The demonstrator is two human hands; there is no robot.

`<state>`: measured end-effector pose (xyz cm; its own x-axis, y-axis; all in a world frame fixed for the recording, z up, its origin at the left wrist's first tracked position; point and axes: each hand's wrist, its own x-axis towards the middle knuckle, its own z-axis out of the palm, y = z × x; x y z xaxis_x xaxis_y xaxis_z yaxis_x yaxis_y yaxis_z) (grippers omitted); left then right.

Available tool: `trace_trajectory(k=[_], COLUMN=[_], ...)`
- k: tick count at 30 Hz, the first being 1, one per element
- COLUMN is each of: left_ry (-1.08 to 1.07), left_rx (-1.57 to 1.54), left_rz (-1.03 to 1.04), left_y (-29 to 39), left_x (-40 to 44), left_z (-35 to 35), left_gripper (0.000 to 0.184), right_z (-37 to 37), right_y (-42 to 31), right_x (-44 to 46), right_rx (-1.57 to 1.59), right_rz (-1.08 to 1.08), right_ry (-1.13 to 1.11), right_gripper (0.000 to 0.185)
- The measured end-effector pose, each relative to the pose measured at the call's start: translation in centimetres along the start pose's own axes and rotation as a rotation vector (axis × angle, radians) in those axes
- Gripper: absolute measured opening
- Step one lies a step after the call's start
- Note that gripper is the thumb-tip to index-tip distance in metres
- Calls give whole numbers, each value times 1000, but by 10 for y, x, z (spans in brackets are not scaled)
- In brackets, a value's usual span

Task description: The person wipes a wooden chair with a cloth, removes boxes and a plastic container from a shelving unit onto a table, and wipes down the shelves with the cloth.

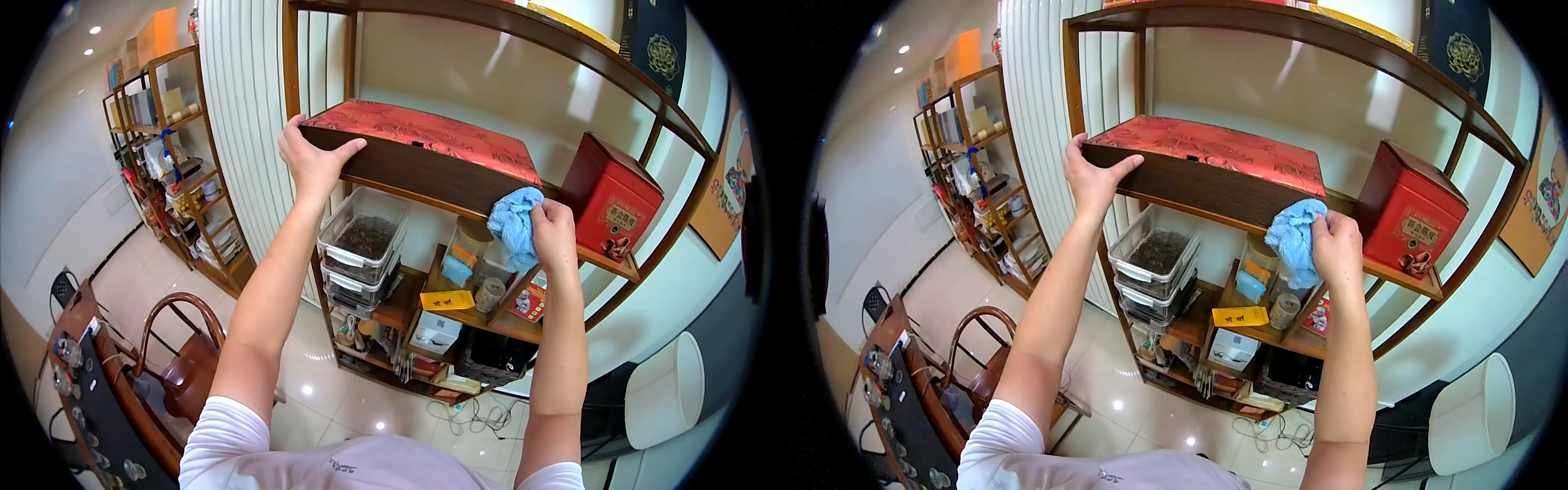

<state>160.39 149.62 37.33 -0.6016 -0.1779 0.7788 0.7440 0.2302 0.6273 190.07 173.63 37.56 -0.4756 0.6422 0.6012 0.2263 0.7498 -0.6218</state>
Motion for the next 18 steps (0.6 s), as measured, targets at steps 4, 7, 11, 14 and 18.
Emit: trace_trajectory(k=[4,7,11,14,18], left_ry=[-38,-12,-31,-82,-90], left_rx=[-174,-245,-386,-577,-632], left_rz=[-77,-136,-190,-252,-279], left_y=[-18,-21,-28,-23,-13], left_x=[11,16,21,22,21], left_z=[6,8,8,-1,-15], left_gripper=[95,87,79,79,77], right_z=[6,7,4,3,-8], right_y=[-3,-5,-10,1,-8], right_x=[1,0,-3,-2,-17], right_rx=[-35,-25,-81,-17,-46], right_rz=[-19,-6,5,24,-12], right_ry=[108,125,158,167,186], right_gripper=[31,31,31,31,32])
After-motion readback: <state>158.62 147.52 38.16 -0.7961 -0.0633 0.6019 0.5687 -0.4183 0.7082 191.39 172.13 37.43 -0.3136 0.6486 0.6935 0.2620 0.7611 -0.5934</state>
